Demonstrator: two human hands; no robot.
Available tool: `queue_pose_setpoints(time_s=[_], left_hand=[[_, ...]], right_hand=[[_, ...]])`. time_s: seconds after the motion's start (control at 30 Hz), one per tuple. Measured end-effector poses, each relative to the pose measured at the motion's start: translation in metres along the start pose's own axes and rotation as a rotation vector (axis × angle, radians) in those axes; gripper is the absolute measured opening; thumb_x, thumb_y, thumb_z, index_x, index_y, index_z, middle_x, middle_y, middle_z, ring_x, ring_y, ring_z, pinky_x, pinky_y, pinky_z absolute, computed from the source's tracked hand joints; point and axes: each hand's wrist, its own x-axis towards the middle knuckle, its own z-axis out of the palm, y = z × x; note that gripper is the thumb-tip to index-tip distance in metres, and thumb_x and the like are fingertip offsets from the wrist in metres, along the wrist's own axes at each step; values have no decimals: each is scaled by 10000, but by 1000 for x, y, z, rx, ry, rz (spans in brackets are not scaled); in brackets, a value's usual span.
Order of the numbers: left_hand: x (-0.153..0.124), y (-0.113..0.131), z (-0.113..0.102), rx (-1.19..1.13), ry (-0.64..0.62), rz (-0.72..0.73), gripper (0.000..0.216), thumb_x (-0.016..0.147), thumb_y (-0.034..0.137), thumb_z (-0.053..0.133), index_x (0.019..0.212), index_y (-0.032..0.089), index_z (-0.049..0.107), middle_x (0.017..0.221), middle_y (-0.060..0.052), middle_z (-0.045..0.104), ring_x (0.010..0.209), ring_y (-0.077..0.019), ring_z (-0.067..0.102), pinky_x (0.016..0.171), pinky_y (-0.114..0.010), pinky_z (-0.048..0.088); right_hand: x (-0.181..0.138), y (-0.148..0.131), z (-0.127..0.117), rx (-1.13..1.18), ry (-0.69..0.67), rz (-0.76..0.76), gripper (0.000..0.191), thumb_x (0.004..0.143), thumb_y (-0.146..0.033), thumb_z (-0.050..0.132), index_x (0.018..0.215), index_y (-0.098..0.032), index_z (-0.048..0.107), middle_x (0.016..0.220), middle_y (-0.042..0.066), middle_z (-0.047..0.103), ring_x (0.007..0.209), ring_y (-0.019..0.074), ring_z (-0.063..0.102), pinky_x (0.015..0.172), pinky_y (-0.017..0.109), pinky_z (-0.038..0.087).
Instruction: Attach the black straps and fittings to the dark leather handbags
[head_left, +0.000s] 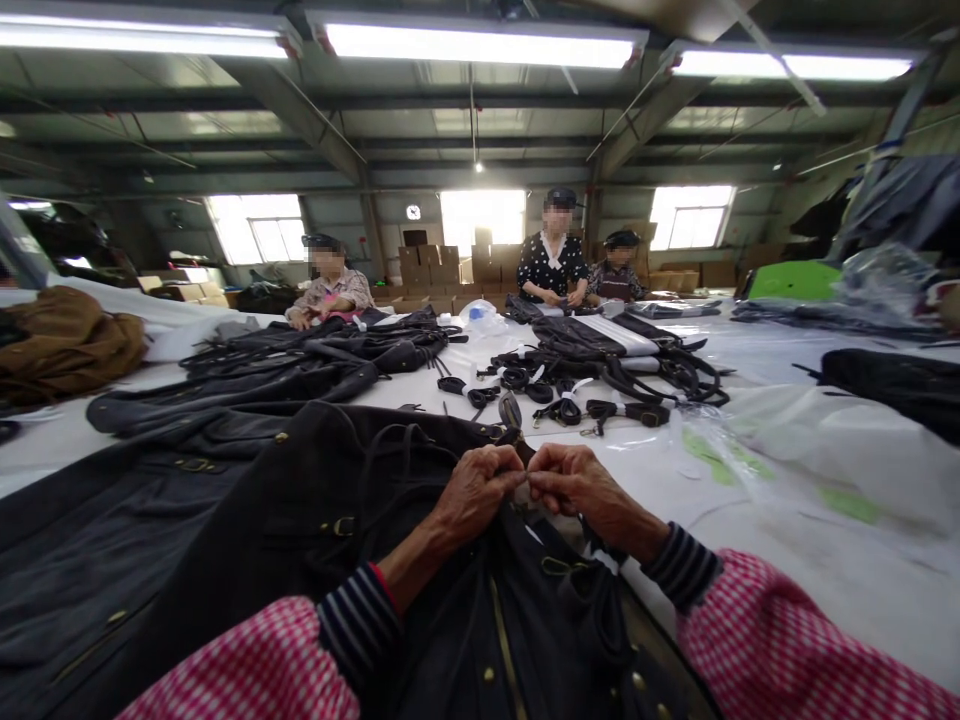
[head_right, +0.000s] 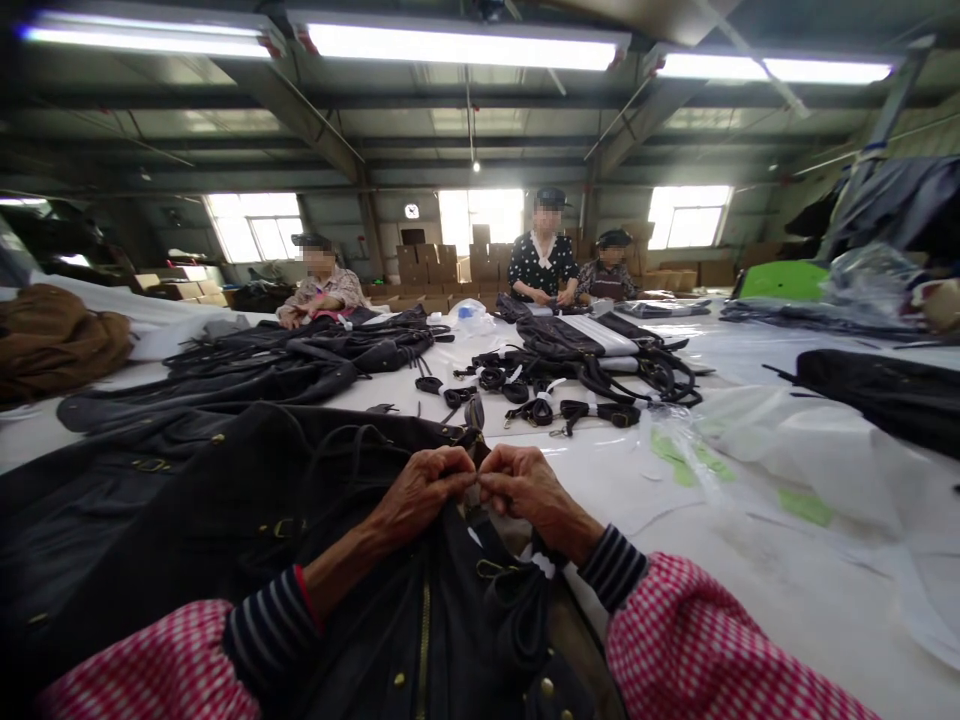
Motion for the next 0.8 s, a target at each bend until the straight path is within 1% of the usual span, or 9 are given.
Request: queue_pose_setpoints(time_s=[0.13, 0.3, 0.4, 0.5, 0.57, 0.6, 0.67, 0.73, 0.8], left_hand=[[-1, 1, -1, -52, -15, -10, 201, 830, 322, 578, 732, 171, 669, 674, 12, 596, 678, -148, 524, 652, -266, 376], [-2, 0, -2, -86, -35, -11, 227, 844, 347, 596, 751, 160, 686, 686, 4, 617, 678, -147, 534, 645, -263, 387], [-1, 1, -4, -80, -62, -7, 253, 870, 371, 597, 789, 155, 700, 714, -11, 648, 692, -160, 561, 662, -272, 410], [-1, 4, -10, 0, -90, 27, 257, 909, 391, 601, 912, 171, 733, 849, -32, 706, 823, -193, 613, 765, -294, 439], [-3, 10, -15, 104, -99, 75, 246, 950, 359, 564, 1056, 200, 718, 988, -38, 716, 929, -205, 624, 850, -310, 443], [-6, 14, -18, 173, -113, 108, 245, 972, 317, 521, 1103, 216, 700, 1047, -39, 707, 968, -205, 620, 883, -318, 439], [-13, 27, -23, 332, -192, 178, 278, 972, 190, 434, 1074, 231, 689, 1078, -35, 687, 1005, -200, 594, 918, -328, 429], [-22, 46, -26, 500, -337, 242, 326, 905, 77, 410, 980, 236, 684, 1041, -25, 673, 1023, -200, 558, 914, -325, 425], [-31, 66, -25, 653, -480, 278, 351, 795, 16, 452, 952, 246, 664, 1022, -14, 653, 1027, -204, 527, 889, -321, 428]], right_hand=[[-1, 6, 4, 96, 63, -32, 318, 740, -432, 806, 773, -168, 630, 651, -13, 655, 447, 59, 468, 379, 177, 265], [1, 10, 4, 169, 28, 0, 325, 726, -414, 831, 780, -166, 626, 653, -15, 660, 448, 52, 478, 374, 164, 264], [5, 4, 2, 143, 16, -22, 302, 726, -400, 820, 760, -166, 632, 667, 1, 681, 459, 63, 495, 380, 172, 274], [5, -10, -12, -75, 16, -88, 203, 768, -349, 755, 759, -161, 681, 624, -3, 654, 466, 80, 486, 405, 196, 311], [-4, -21, -30, -291, 47, -148, 114, 802, -272, 682, 788, -163, 712, 610, -11, 624, 480, 90, 483, 450, 215, 352], [-12, -25, -41, -396, 55, -178, 98, 805, -229, 648, 818, -168, 723, 646, -6, 632, 511, 99, 505, 487, 226, 382], [-34, -30, -61, -577, -1, -226, 187, 785, -152, 600, 911, -182, 736, 811, 20, 668, 637, 129, 575, 589, 251, 443], [-58, -29, -75, -713, -150, -253, 342, 755, -102, 574, 1047, -203, 722, 970, 35, 651, 769, 153, 598, 684, 269, 470], [-78, -24, -78, -811, -280, -275, 496, 744, -76, 554, 1204, -229, 661, 1079, 41, 609, 854, 162, 592, 760, 281, 476]])
